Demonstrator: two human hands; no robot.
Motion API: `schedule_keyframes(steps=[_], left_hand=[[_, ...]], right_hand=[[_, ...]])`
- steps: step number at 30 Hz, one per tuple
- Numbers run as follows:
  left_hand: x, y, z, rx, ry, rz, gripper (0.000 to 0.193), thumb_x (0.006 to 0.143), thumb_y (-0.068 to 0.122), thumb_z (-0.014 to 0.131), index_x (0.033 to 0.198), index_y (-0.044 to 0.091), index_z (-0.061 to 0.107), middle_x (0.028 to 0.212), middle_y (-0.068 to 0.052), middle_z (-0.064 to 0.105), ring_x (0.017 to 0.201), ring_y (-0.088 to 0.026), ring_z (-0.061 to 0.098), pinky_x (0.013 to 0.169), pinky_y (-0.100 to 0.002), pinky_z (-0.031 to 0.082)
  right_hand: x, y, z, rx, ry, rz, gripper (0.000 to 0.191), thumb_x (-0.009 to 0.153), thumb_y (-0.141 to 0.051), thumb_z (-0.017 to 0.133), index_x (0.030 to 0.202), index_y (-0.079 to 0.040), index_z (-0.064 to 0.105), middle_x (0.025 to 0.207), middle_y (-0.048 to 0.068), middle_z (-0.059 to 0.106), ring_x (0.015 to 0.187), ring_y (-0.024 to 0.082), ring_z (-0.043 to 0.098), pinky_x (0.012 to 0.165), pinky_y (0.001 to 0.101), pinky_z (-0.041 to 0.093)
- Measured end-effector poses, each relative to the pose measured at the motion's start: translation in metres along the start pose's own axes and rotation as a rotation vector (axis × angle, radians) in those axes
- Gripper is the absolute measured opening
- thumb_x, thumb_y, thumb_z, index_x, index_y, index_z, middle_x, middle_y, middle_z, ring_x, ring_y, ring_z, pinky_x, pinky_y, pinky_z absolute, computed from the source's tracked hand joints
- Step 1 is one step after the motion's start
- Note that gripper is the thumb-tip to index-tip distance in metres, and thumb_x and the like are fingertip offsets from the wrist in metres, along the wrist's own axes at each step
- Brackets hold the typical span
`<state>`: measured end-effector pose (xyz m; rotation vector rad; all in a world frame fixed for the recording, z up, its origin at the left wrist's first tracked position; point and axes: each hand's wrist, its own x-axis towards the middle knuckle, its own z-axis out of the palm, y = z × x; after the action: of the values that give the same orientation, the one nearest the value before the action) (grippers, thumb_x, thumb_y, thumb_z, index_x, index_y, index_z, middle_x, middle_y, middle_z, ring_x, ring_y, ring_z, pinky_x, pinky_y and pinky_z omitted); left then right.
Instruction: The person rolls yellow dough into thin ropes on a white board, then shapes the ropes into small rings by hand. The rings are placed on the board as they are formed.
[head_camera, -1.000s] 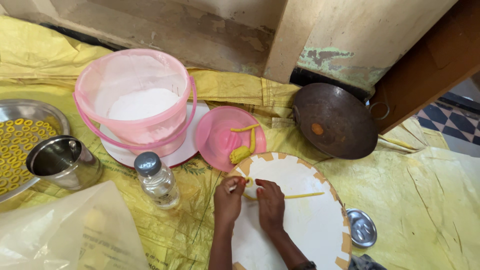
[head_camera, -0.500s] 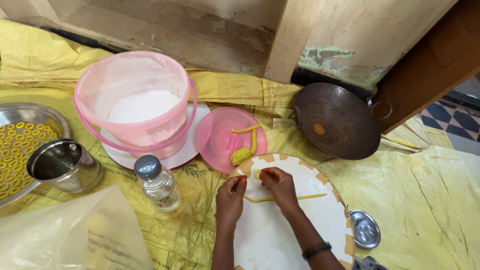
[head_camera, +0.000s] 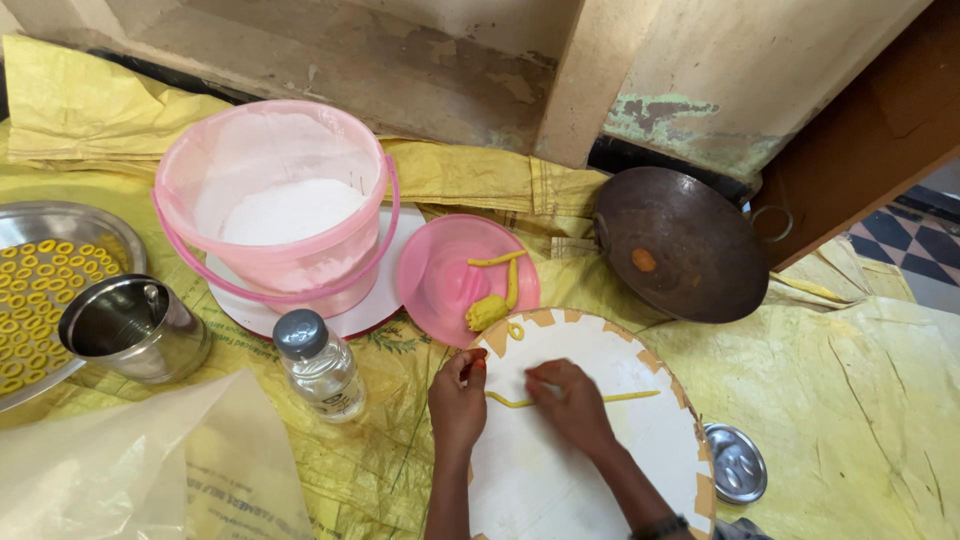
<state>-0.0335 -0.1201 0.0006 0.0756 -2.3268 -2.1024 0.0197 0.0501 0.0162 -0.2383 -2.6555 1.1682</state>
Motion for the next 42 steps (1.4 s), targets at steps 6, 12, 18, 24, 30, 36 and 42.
schedule_keyframes(steps=[6, 12, 18, 24, 30, 36, 42], left_hand=[[-0.012, 0.017, -0.008, 0.200, -0.042, 0.022, 0.021, 0.094, 0.016, 0.062, 0.106, 0.009, 0.077, 0.101, -0.011, 0.077, 0.090, -0.025, 0.074, 0.079, -0.037, 0.055], [-0.017, 0.025, -0.012, 0.373, -0.251, 0.155, 0.019, 0.093, 0.012, 0.064, 0.105, 0.011, 0.078, 0.108, -0.009, 0.074, 0.098, -0.030, 0.070, 0.085, -0.042, 0.053], [-0.019, 0.021, -0.008, 0.522, -0.304, 0.253, 0.022, 0.088, 0.005, 0.065, 0.106, 0.012, 0.077, 0.113, -0.008, 0.071, 0.106, -0.029, 0.065, 0.090, -0.043, 0.051], [-0.018, 0.019, -0.012, 0.541, -0.333, 0.250, 0.022, 0.092, 0.008, 0.062, 0.106, 0.011, 0.078, 0.108, -0.010, 0.072, 0.102, -0.031, 0.066, 0.088, -0.044, 0.051], [-0.015, 0.021, -0.009, 0.309, -0.497, 0.105, 0.023, 0.093, 0.018, 0.064, 0.110, 0.008, 0.075, 0.095, -0.012, 0.076, 0.088, -0.027, 0.072, 0.081, -0.040, 0.054], [-0.015, 0.015, -0.002, 0.215, -0.577, 0.007, 0.024, 0.092, 0.023, 0.070, 0.100, 0.001, 0.075, 0.081, -0.010, 0.073, 0.072, -0.018, 0.063, 0.069, -0.033, 0.050], [-0.007, -0.001, 0.001, -0.078, -0.582, -0.134, 0.029, 0.093, 0.030, 0.070, 0.100, 0.003, 0.077, 0.085, 0.001, 0.074, 0.080, -0.008, 0.061, 0.075, -0.027, 0.049]], right_hand=[[-0.028, -0.009, -0.002, -0.230, -0.069, -0.355, 0.022, 0.080, -0.016, 0.080, 0.101, -0.013, 0.081, 0.120, 0.005, 0.072, 0.114, 0.026, 0.060, 0.096, 0.0408, 0.039], [-0.015, -0.005, -0.013, -0.087, -0.151, -0.239, 0.012, 0.084, -0.014, 0.076, 0.095, -0.011, 0.078, 0.117, 0.002, 0.076, 0.108, 0.024, 0.067, 0.094, 0.0369, 0.049], [-0.017, -0.005, -0.010, -0.253, -0.112, -0.364, 0.020, 0.079, -0.011, 0.077, 0.099, -0.009, 0.080, 0.117, 0.008, 0.073, 0.108, 0.029, 0.065, 0.091, 0.0429, 0.044], [-0.015, 0.002, -0.010, -0.029, -0.097, -0.202, 0.016, 0.086, -0.015, 0.075, 0.099, -0.006, 0.076, 0.111, 0.006, 0.077, 0.103, 0.022, 0.069, 0.090, 0.0356, 0.053], [-0.008, 0.005, -0.033, 0.208, -0.164, 0.051, 0.021, 0.093, -0.020, 0.071, 0.108, -0.005, 0.075, 0.099, 0.004, 0.078, 0.096, 0.012, 0.070, 0.090, 0.0297, 0.054], [-0.002, 0.012, -0.032, 0.350, -0.152, 0.102, 0.023, 0.095, -0.020, 0.069, 0.109, -0.003, 0.074, 0.099, 0.004, 0.079, 0.097, 0.011, 0.071, 0.091, 0.0291, 0.055], [0.000, 0.019, -0.027, 0.504, -0.175, 0.188, 0.030, 0.096, -0.022, 0.067, 0.117, -0.001, 0.073, 0.100, 0.006, 0.078, 0.099, 0.013, 0.072, 0.091, 0.0298, 0.057]])
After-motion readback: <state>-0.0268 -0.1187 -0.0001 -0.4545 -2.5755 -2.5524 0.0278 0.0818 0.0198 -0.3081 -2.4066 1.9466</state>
